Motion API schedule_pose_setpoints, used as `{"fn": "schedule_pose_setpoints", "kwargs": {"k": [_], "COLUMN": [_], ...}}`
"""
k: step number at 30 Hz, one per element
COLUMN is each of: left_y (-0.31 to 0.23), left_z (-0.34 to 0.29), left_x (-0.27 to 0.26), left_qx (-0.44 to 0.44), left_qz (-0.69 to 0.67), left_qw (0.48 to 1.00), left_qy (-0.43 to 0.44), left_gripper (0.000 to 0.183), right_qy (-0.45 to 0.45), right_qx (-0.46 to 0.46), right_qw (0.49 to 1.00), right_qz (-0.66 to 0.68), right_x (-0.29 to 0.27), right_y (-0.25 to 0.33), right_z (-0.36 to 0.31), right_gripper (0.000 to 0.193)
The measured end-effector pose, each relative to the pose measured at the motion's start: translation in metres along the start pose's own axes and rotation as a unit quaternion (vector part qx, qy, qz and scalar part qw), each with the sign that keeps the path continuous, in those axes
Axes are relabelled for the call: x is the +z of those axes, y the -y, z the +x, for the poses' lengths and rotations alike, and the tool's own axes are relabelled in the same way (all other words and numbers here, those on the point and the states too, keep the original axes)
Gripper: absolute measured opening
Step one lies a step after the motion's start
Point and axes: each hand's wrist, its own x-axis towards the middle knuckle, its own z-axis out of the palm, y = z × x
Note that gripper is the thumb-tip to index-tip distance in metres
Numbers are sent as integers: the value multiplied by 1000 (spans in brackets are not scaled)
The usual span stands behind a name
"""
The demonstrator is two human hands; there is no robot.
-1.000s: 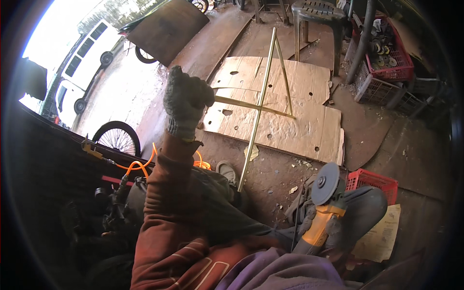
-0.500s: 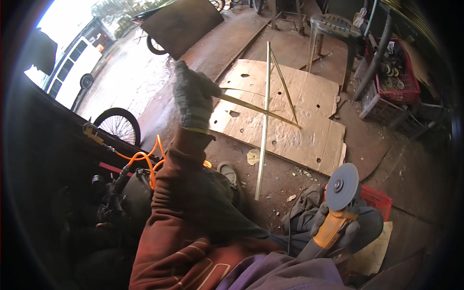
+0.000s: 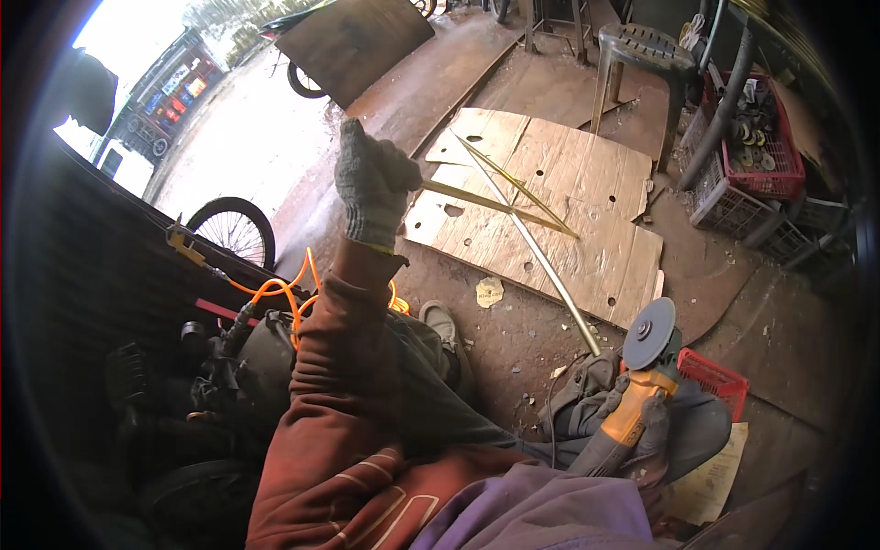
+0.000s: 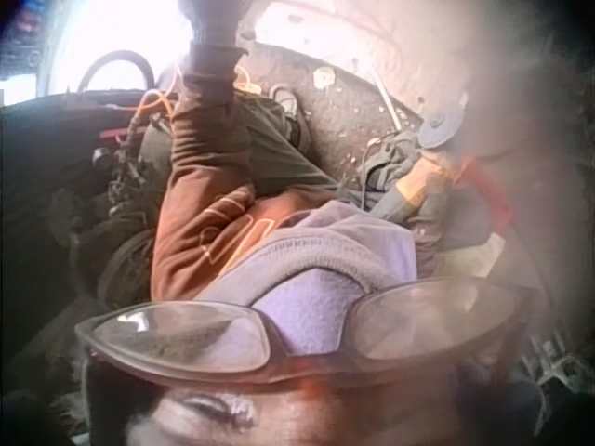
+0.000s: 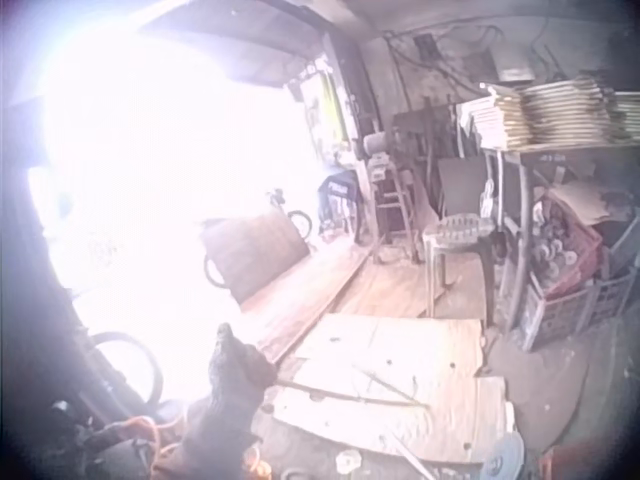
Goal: The person uses a handheld angle grinder to smooth the joints and edges of a gold-colored metal frame while holding it with a gloved hand.
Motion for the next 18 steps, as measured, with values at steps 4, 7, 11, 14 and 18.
{"fn": "schedule_pose_setpoints", "kwargs": {"k": [4,7,11,14,18], "left_y": [1,4,10,-13,-2], "left_z": [-1,-5,-7,-8,2], "left_x": [-2,7,26,-1,-15], "left_qx": [-6,-16,103,53,61], "left_qz": [-7,-8,97,14,15], "left_qw": [995,992,978,977,984], "left_qy": [98,129,-156,-206,-166], "left_gripper": [56,55,55,57,59], "right_qy": [12,18,24,35,29], "right_qx": [8,10,21,25,-7], "right_qw": [1000,1000,998,996,1000], "right_qz": [13,24,46,75,7], "right_x": [3,7,12,15,30], "right_y": [-1,1,5,-8,-5], "right_z": [0,1,-1,7,17], "right_gripper": [67,67,67,67,72]}}
